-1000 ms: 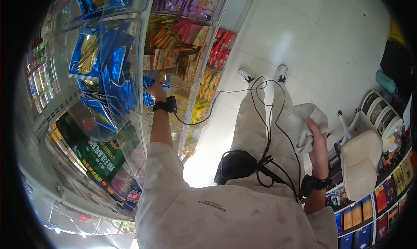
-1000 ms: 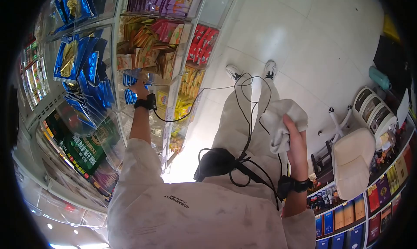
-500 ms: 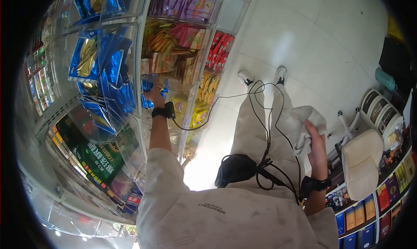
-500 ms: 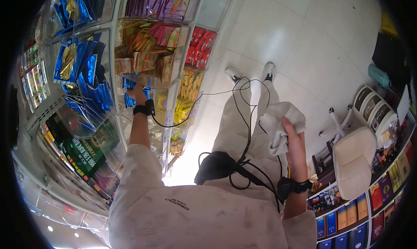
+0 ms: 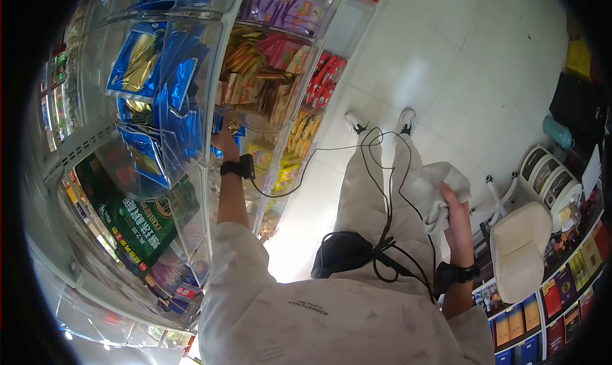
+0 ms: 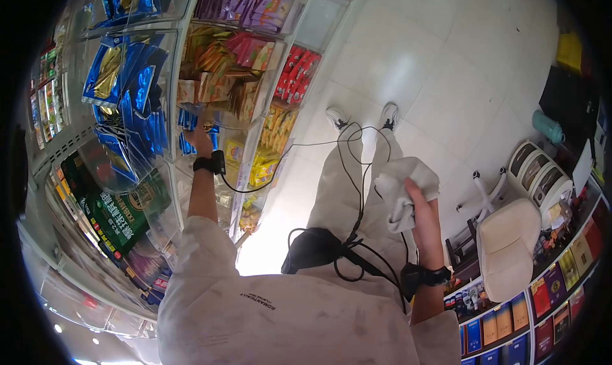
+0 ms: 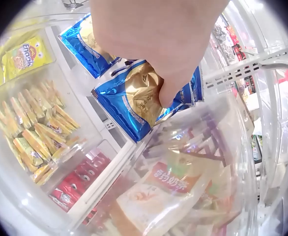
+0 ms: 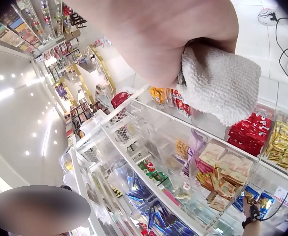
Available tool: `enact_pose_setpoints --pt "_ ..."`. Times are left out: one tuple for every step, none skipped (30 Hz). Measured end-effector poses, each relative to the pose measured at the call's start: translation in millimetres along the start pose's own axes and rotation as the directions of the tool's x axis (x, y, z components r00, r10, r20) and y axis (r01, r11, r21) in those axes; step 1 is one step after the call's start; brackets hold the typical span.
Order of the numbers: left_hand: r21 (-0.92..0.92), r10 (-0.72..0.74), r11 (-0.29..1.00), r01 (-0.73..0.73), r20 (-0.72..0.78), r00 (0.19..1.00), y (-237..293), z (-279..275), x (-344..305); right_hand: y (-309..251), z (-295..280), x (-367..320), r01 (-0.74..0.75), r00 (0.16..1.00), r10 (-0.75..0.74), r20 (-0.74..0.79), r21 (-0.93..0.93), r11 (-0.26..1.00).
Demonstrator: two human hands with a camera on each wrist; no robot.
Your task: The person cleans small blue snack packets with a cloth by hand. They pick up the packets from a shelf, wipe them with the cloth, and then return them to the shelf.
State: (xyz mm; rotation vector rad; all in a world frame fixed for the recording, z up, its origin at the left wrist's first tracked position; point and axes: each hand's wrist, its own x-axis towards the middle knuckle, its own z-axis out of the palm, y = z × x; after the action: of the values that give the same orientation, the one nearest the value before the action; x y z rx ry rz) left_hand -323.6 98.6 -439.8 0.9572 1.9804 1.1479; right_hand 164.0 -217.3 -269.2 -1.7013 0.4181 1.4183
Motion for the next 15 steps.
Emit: enact_pose_setpoints --pt "0.030 -0.002 1.000 0.003 -0.008 1.000 -0.2 -0.3 -0.3 0.9 0.4 -0.5 -0.001 1.000 0.001 0.006 0.000 1.000" --pt "0.099 0.019 0.995 -0.018 -0.010 1.000 1.4 0.5 -2.3 0.3 1.3 -1.4 -0.001 1.000 0.001 0.012 -0.001 1.000" --pt "0.169 0.042 0.985 -0.040 -0.013 0.999 3.8 0.6 -3.2 -2.1 3.5 -3.5 0.005 1.000 -0.005 0.013 -0.011 1.000" --pt "0.239 0.068 0.969 -0.063 -0.013 0.998 7.4 0.3 -2.8 -5.3 7.5 -6.5 0.011 1.000 -0.011 0.015 -0.018 1.000" --pt "0.258 0.046 0.965 -0.040 -0.017 0.999 14.4 1.3 -4.4 -6.5 10.3 -8.3 0.015 1.000 -0.015 0.016 -0.023 1.000" --pt "0.279 0.022 0.960 -0.015 -0.021 1.000 22.1 2.9 -8.6 -6.1 10.8 -8.5 0.020 1.000 -0.020 0.018 -0.024 1.000" --pt "0.275 0.009 0.961 -0.002 -0.027 1.000 20.9 2.8 -7.6 -6.0 10.7 -8.3 0.025 1.000 -0.024 0.020 -0.027 0.999" --pt "0.272 -0.004 0.962 0.012 -0.033 0.999 19.6 2.6 -6.7 -6.1 10.9 -7.4 0.030 0.999 -0.030 0.021 -0.029 0.999" --pt "0.247 -0.004 0.969 0.014 -0.039 0.999 12.1 0.1 -0.6 -6.0 11.6 -7.2 0.022 1.000 -0.021 0.022 -0.035 0.999" --pt "0.235 0.004 0.972 0.006 -0.040 0.999 7.8 -3.1 1.8 -5.9 12.4 -7.5 0.012 1.000 -0.011 0.021 -0.041 0.999" --pt "0.222 0.012 0.975 -0.002 -0.040 0.999 7.9 -4.6 1.7 -5.6 12.6 -7.5 0.001 1.000 0.000 0.021 -0.049 0.999" --pt "0.219 0.031 0.975 -0.023 -0.033 0.999 8.7 -5.6 1.8 -1.4 10.5 -5.1 -0.008 1.000 0.010 0.022 -0.048 0.999" --pt "0.212 0.049 0.976 -0.043 -0.023 0.999 9.0 -4.3 0.7 5.2 6.0 -0.9 -0.015 1.000 0.016 0.021 -0.048 0.999" --pt "0.229 0.045 0.973 -0.039 -0.022 0.999 7.5 -4.8 1.2 6.7 4.4 0.4 -0.019 1.000 0.020 0.020 -0.048 0.999" --pt "0.244 0.043 0.969 -0.037 -0.021 0.999 7.4 -6.4 2.9 7.1 4.1 0.3 0.000 1.000 0.001 0.011 -0.048 0.999"
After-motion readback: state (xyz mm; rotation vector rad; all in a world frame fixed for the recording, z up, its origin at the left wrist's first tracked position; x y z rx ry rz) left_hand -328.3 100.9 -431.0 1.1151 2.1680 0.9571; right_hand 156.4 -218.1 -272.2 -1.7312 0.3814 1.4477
